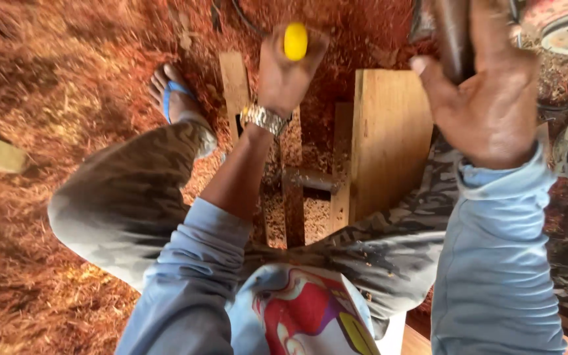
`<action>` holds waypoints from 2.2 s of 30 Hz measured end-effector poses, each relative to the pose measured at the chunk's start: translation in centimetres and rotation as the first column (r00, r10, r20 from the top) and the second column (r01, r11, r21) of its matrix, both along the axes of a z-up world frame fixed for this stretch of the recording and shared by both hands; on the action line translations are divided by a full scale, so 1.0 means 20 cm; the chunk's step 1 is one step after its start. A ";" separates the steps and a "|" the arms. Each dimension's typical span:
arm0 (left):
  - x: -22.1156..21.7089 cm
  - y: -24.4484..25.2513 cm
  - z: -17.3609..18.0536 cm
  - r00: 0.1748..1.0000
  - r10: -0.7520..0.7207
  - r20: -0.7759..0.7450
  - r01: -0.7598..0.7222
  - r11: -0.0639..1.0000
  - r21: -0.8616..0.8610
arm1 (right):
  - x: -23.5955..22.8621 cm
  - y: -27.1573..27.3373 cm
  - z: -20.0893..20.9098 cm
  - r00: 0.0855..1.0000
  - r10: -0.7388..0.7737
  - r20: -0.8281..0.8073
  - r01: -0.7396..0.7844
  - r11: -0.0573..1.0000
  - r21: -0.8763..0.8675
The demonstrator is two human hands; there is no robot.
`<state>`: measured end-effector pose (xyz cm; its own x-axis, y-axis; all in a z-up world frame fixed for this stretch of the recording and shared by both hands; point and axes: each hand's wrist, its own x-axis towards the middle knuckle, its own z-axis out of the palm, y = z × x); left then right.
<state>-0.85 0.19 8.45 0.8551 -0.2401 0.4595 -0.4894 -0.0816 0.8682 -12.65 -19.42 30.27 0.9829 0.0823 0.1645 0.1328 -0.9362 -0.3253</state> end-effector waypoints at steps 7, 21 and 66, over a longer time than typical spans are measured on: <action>-0.14 0.08 -0.20 0.760 0.000 -0.650 0.072 0.994 0.084 | 0.03 0.09 -0.22 0.987 0.142 0.079 -0.153 0.975 0.159; -0.12 0.09 0.25 0.972 0.104 0.212 -0.112 0.993 0.025 | -0.09 0.07 0.07 0.968 0.025 -0.249 -0.048 0.995 -0.088; -0.36 0.28 0.14 0.944 -0.139 -0.300 0.081 0.977 -0.200 | -0.84 0.30 -0.06 0.921 -0.377 -0.099 0.390 0.883 0.260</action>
